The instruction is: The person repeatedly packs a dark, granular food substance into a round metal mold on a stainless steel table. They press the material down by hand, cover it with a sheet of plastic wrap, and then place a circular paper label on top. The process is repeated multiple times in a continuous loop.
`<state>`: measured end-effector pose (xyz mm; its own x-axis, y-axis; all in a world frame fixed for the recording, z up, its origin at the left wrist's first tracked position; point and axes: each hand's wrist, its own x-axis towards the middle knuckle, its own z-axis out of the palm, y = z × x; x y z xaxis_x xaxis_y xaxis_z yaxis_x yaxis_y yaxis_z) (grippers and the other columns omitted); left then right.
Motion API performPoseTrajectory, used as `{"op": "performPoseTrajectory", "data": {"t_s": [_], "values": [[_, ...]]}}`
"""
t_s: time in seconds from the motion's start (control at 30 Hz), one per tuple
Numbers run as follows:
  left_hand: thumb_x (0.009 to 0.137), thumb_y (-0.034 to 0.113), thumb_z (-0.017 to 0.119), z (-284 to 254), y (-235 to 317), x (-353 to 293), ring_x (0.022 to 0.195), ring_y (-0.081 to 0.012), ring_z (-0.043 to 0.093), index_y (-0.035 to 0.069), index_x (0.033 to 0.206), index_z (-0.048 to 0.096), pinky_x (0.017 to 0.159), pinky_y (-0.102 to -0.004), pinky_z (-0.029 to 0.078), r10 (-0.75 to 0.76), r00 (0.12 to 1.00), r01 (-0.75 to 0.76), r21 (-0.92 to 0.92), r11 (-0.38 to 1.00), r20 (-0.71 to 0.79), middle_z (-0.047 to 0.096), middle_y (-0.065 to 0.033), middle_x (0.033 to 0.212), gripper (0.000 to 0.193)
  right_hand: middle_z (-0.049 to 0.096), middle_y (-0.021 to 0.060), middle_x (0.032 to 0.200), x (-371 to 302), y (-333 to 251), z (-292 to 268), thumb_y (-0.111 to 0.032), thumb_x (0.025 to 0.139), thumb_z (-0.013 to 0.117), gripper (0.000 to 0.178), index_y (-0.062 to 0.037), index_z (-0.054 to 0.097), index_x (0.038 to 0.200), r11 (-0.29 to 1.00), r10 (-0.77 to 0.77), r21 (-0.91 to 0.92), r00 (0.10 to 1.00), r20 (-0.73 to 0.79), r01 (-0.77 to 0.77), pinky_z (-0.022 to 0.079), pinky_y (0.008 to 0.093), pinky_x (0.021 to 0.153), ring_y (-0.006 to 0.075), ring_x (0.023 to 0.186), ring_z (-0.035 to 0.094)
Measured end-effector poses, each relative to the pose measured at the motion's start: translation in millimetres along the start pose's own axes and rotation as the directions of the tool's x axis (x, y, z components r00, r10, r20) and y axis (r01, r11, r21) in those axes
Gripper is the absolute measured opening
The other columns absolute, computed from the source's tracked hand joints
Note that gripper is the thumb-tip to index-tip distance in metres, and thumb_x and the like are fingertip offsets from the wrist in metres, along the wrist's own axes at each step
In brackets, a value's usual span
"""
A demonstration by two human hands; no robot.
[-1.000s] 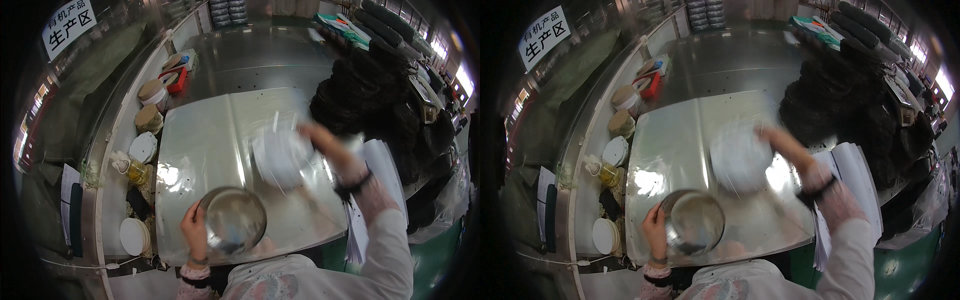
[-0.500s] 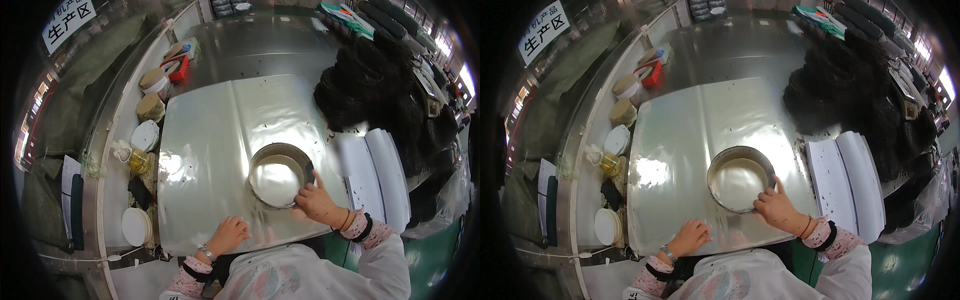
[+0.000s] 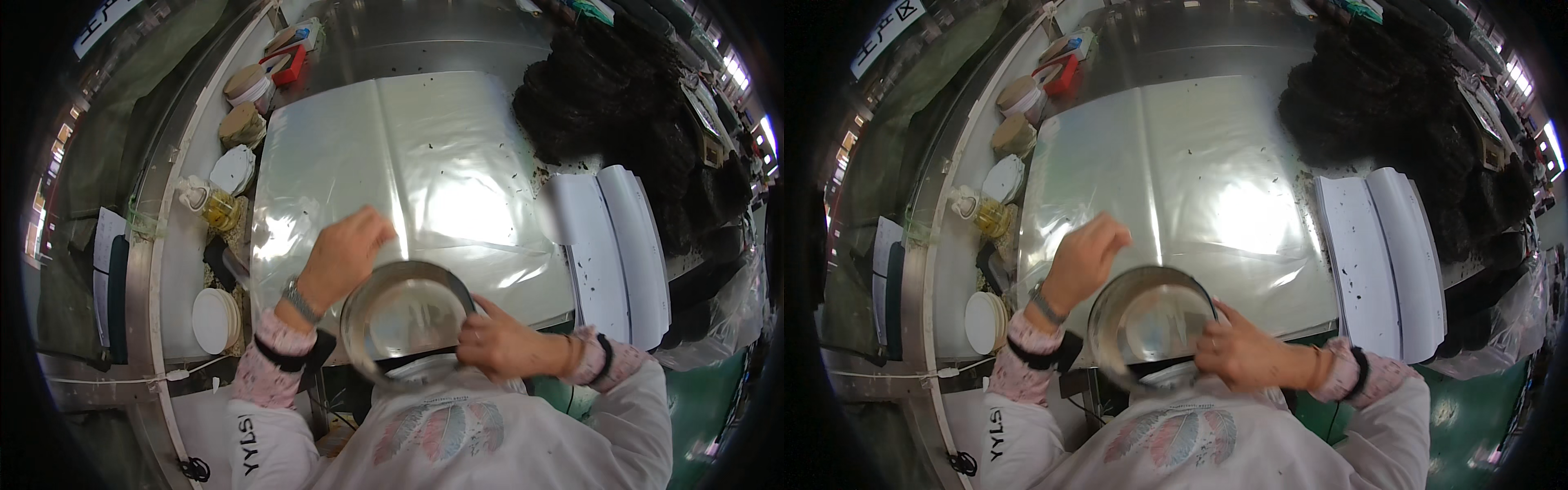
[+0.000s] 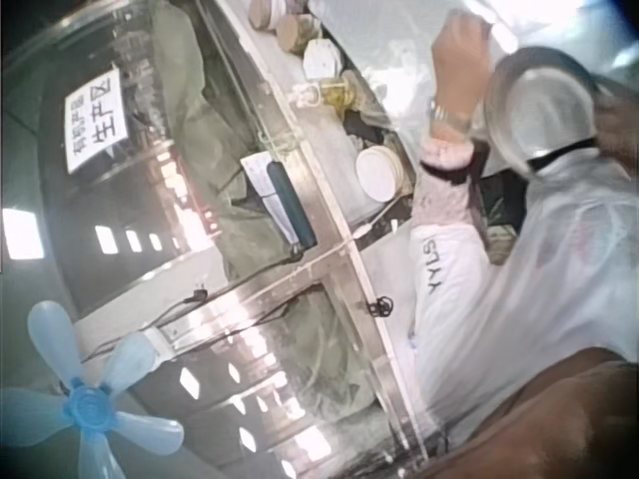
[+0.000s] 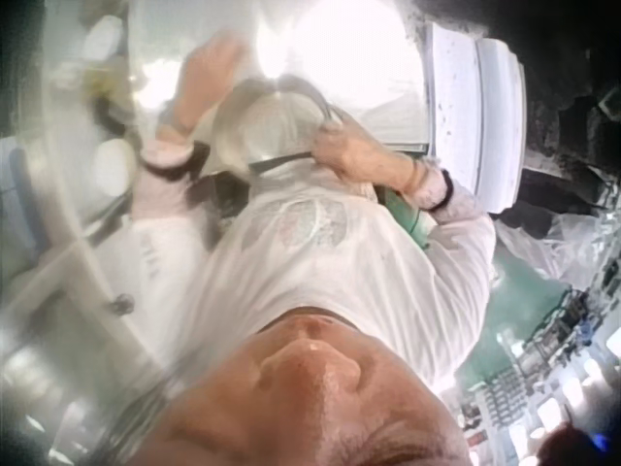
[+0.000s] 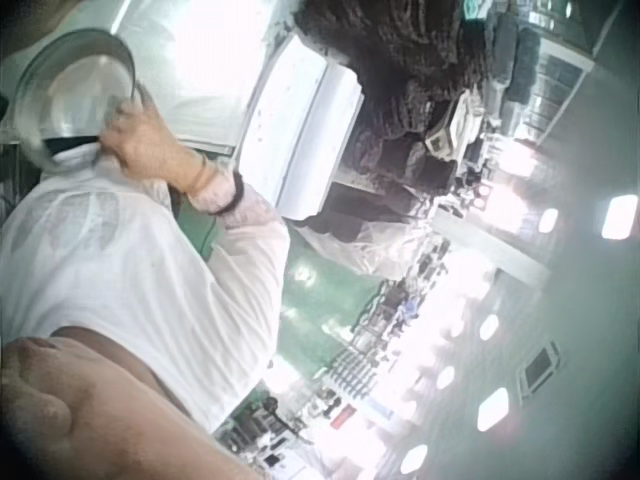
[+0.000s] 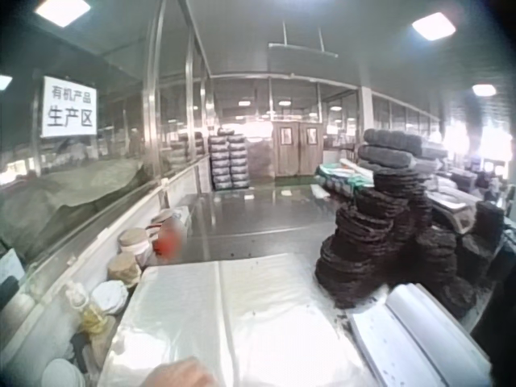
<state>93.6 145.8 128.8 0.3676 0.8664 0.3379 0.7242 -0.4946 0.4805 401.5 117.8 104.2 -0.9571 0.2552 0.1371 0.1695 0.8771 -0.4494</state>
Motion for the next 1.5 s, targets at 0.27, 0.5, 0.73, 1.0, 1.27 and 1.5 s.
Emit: {"op": "performPoseTrajectory", "data": {"t_s": [0.27, 0.5, 0.73, 1.0, 1.27, 1.5], "values": [[0.101, 0.018, 0.059, 42, -26, -98, 0.14, -0.038, 0.046, -0.001, 0.148, 0.047, 0.117, -0.0467, 0.036, -0.328, 0.944, 0.326, -0.219, 0.92, 0.024, 0.049, -0.0211, 0.15, 0.052, 0.04, 0.0243, 0.158, 10, 14, 78, -0.024, 0.094, 0.069, 0.064, -0.0009, 0.048, 0.149, 0.913, 0.287, 0.31, 0.958, -0.022, -0.266, 0.026, 0.0543, 0.123, 0.0387, 0.149, 0.036], [0.1, 0.034, 0.061, 105, -39, -140, 0.157, -0.0405, 0.019, -0.002, 0.161, 0.025, 0.126, -0.0566, 0.013, -0.401, 0.876, 0.335, 0.26, 0.906, 0.268, 0.026, -0.021, 0.168, 0.078, 0.038, 0.028, 0.159, -54, 73, 51, -0.035, 0.097, 0.067, 0.072, 0.0021, 0.042, 0.153, 0.617, 0.765, 0.379, 0.638, -0.086, -0.689, 0.025, 0.0531, 0.123, 0.0455, 0.151, 0.03], [0.099, 0.036, 0.065, 75, 9, -167, 0.153, -0.0437, 0.027, -0.003, 0.159, 0.029, 0.123, -0.0556, 0.022, -0.436, 0.82, 0.389, 0.197, 0.9, 0.371, 0.033, -0.024, 0.164, 0.08, 0.063, 0.0167, 0.141, -221, 108, -28, -0.037, 0.095, 0.071, 0.051, 0.001, 0.068, 0.128, 0.457, 0.782, 0.63, 0.621, 0.051, -0.627, 0.041, 0.0456, 0.113, 0.0252, 0.128, 0.06], [0.098, 0.028, 0.063, 85, -31, -185, 0.15, -0.0457, 0.03, -0.009, 0.151, 0.039, 0.126, -0.0548, 0.02, -0.283, 0.825, 0.098, 0.37, 0.924, 0.489, 0.033, -0.0302, 0.161, 0.07, 0.06, 0.0102, 0.125, -576, 285, -68, -0.054, 0.09, 0.072, 0.065, -0.0148, 0.057, 0.139, 0.106, 0.538, 0.919, -0.756, -0.373, -0.378, 0.047, 0.0402, 0.094, 0.0284, 0.111, 0.054], [0.098, 0.031, 0.064, 81, 1, -179, 0.148, -0.0462, 0.033, -0.005, 0.143, 0.052, 0.125, -0.0563, 0.024, -0.448, 0.817, 0.355, 0.296, 0.887, 0.362, 0.038, -0.0281, 0.159, 0.059, 0.051, 0.0069, 0.149, -554, 312, -82, -0.041, 0.092, 0.076, 0.068, -0.0307, 0.049, 0.154, 0.299, 0.627, 0.931, -0.778, -0.028, 0.207, 0.045, 0.0339, 0.099, 0.0306, 0.125, 0.051], [0.097, 0.032, 0.065, 79, -23, -171, 0.146, -0.043, 0.038, -0.003, 0.149, 0.041, 0.122, -0.0546, 0.026, -0.347, 0.861, 0.267, 0.25, 0.931, 0.373, 0.043, -0.0249, 0.156, 0.067, 0.056, 0.0116, 0.144, -638, 293, -24, 0.013, 0.079, 0.07, 0.083, -0.0084, 0.044, 0.154, 0.332, 0.6, 0.647, -0.376, -0.706, -0.686, 0.051, 0.0308, 0.099, 0.0248, 0.119, 0.062]]}}
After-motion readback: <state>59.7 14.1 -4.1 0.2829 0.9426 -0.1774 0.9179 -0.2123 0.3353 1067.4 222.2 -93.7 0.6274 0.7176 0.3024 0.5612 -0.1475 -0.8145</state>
